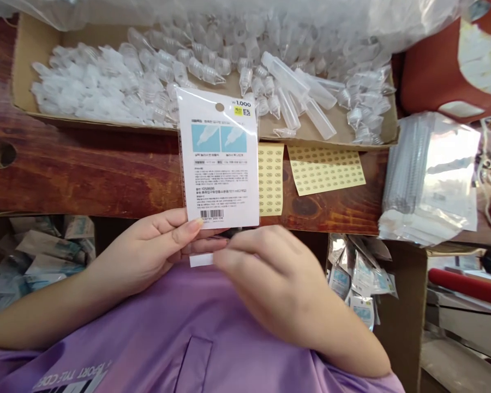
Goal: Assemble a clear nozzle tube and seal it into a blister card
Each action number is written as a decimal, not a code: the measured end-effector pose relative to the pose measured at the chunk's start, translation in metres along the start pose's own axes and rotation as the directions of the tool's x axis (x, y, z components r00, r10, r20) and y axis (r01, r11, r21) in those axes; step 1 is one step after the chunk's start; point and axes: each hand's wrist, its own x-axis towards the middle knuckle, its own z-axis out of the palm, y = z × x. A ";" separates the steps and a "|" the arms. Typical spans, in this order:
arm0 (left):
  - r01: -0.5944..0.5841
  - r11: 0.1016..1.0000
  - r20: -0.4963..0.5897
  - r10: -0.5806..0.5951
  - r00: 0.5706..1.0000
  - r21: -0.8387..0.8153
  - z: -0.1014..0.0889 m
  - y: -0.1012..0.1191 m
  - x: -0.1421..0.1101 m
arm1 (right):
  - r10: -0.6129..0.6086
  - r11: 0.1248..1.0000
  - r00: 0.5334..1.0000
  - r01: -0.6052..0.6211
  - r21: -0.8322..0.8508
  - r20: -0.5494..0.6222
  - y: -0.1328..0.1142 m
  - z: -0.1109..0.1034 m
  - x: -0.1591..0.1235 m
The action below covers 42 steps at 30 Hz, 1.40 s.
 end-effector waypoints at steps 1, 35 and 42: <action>-0.028 0.998 0.005 0.028 1.000 0.057 0.003 0.002 0.000 | -0.078 0.997 0.994 0.079 -0.014 0.071 -0.003 0.001 0.005; -0.076 0.941 0.058 0.060 0.997 0.329 0.017 0.005 0.004 | -0.119 0.977 0.968 0.154 -0.147 0.222 -0.001 0.007 0.010; 0.082 0.997 0.072 -0.083 0.994 0.006 0.015 0.000 0.006 | -0.156 0.981 0.979 0.138 0.138 0.131 0.013 0.002 0.000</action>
